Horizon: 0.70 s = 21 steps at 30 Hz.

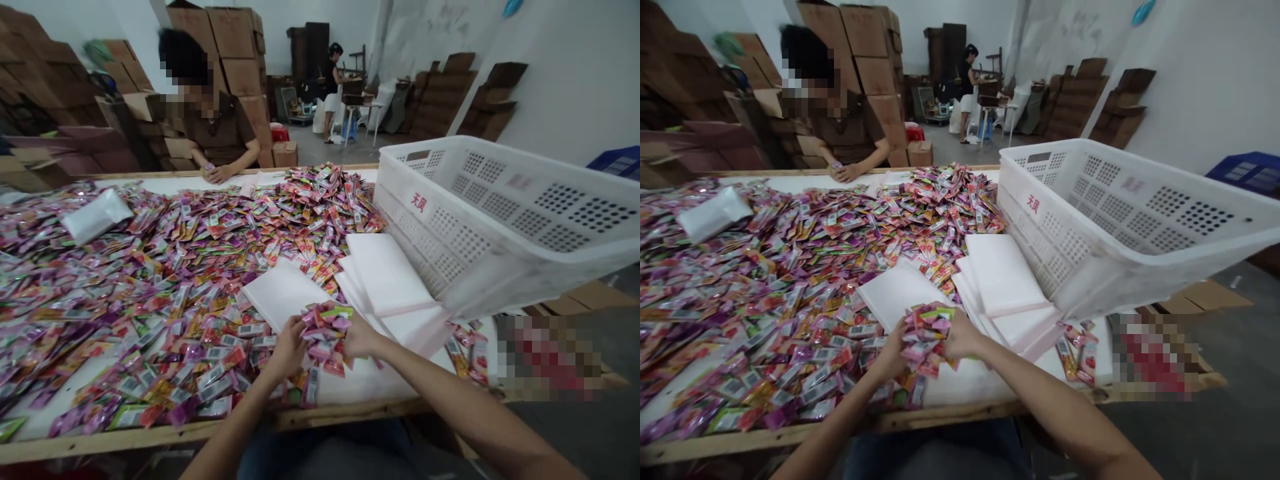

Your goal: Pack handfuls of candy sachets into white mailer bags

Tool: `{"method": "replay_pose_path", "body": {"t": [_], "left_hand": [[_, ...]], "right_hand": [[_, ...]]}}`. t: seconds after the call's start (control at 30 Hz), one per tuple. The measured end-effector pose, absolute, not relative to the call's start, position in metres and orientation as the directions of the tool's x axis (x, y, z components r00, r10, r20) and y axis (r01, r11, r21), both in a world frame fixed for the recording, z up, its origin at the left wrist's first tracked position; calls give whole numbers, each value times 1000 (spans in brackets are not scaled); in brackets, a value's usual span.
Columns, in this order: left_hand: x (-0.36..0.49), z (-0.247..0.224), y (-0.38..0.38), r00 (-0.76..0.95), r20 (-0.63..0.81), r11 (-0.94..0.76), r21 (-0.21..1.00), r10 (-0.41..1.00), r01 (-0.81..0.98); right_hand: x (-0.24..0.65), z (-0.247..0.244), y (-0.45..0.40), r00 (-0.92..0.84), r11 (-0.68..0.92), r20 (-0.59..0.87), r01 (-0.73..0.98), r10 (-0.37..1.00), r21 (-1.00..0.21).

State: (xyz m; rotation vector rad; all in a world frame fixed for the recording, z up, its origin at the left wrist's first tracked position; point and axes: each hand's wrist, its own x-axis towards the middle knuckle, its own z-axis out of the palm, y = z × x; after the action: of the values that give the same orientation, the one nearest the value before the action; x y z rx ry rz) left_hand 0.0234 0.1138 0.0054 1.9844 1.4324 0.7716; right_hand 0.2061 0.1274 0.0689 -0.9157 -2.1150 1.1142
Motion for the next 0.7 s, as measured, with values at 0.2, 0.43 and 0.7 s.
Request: {"method": "replay_pose_path", "body": {"t": [0.2, 0.43, 0.7], "left_hand": [[28, -8, 118, 58, 67, -82, 948, 996, 309], [36, -6, 115, -45, 225, -195, 914, 973, 356], [43, 5, 117, -7, 303, -274, 871, 953, 408]], "right_hand": [[205, 27, 142, -585, 394, -72, 628, 808, -672], [201, 26, 129, -523, 436, -108, 793, 846, -424], [192, 35, 152, -243, 103, -308, 907, 920, -408]]}}
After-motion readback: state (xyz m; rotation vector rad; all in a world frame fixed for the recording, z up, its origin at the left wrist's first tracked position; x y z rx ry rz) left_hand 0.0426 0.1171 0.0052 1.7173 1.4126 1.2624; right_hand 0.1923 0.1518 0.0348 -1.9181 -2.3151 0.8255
